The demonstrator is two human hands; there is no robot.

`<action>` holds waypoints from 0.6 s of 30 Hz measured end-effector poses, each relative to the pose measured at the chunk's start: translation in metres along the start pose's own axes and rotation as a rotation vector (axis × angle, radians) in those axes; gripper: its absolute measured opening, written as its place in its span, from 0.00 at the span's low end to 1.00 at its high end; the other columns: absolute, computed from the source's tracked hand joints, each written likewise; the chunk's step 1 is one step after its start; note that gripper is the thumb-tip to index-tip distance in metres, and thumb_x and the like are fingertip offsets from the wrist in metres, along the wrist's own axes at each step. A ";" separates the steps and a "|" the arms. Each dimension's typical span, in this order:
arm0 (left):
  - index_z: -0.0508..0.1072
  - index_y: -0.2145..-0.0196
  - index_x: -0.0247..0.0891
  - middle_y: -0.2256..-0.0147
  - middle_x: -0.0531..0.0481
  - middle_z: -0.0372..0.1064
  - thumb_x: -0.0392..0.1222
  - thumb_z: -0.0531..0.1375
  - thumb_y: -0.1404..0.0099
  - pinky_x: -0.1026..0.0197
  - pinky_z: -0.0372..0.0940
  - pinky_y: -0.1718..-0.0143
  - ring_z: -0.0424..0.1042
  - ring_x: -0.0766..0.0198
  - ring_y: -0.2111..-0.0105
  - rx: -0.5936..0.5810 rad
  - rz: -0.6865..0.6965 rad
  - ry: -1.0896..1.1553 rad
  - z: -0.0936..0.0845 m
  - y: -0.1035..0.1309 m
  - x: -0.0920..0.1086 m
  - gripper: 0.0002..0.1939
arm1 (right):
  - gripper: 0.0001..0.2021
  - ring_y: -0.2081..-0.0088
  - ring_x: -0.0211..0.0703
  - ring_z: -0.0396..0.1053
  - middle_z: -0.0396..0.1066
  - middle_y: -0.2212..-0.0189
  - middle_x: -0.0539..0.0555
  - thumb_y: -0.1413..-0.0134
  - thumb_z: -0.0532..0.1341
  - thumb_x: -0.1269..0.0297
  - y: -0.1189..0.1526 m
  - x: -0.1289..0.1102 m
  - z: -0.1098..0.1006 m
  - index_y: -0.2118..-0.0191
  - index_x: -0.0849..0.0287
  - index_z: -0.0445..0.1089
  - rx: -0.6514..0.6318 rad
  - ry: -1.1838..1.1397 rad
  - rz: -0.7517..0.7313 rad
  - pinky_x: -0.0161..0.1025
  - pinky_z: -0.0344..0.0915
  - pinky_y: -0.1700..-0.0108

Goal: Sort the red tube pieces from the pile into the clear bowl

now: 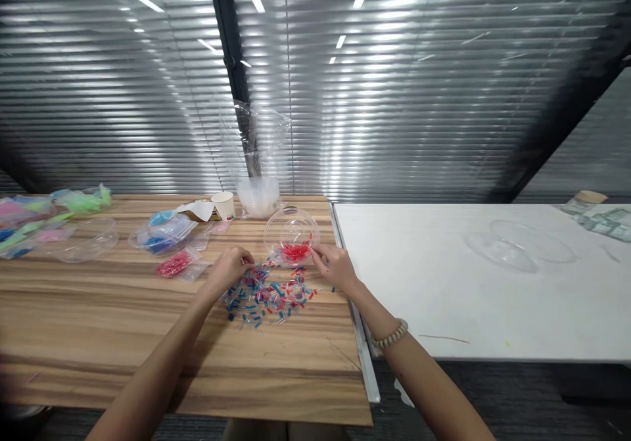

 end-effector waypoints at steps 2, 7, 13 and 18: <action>0.75 0.71 0.37 0.66 0.45 0.73 0.36 0.59 0.44 0.64 0.59 0.65 0.69 0.59 0.63 -0.005 -0.021 0.001 0.000 0.000 -0.002 0.04 | 0.10 0.77 0.35 0.67 0.75 0.71 0.52 0.42 0.53 0.66 0.000 0.000 0.000 0.62 0.60 0.71 0.000 -0.003 0.009 0.33 0.63 0.72; 0.75 0.71 0.36 0.67 0.46 0.73 0.36 0.60 0.45 0.63 0.59 0.65 0.69 0.59 0.64 -0.019 -0.001 0.011 0.002 -0.002 -0.003 0.04 | 0.09 0.77 0.35 0.67 0.75 0.71 0.52 0.42 0.53 0.66 -0.001 -0.001 -0.001 0.63 0.59 0.71 0.000 -0.001 0.009 0.34 0.63 0.72; 0.75 0.72 0.37 0.69 0.46 0.73 0.35 0.58 0.45 0.63 0.59 0.66 0.70 0.59 0.65 -0.011 0.037 0.004 0.003 -0.001 -0.001 0.05 | 0.09 0.76 0.36 0.67 0.74 0.72 0.52 0.42 0.53 0.68 -0.002 -0.003 -0.002 0.64 0.60 0.70 0.006 0.008 0.003 0.34 0.62 0.72; 0.74 0.73 0.37 0.69 0.46 0.73 0.34 0.58 0.45 0.63 0.58 0.68 0.70 0.59 0.66 0.004 0.048 0.003 0.005 0.000 0.000 0.05 | 0.09 0.78 0.35 0.65 0.74 0.74 0.51 0.42 0.53 0.67 -0.003 -0.004 -0.002 0.65 0.60 0.70 0.015 0.012 -0.007 0.33 0.61 0.73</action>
Point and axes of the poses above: each hand's wrist, its own y-axis away from the middle knuckle, its own z-axis out of the palm, x = y × z, the point moved 3 cm from there along -y, towards the middle knuckle
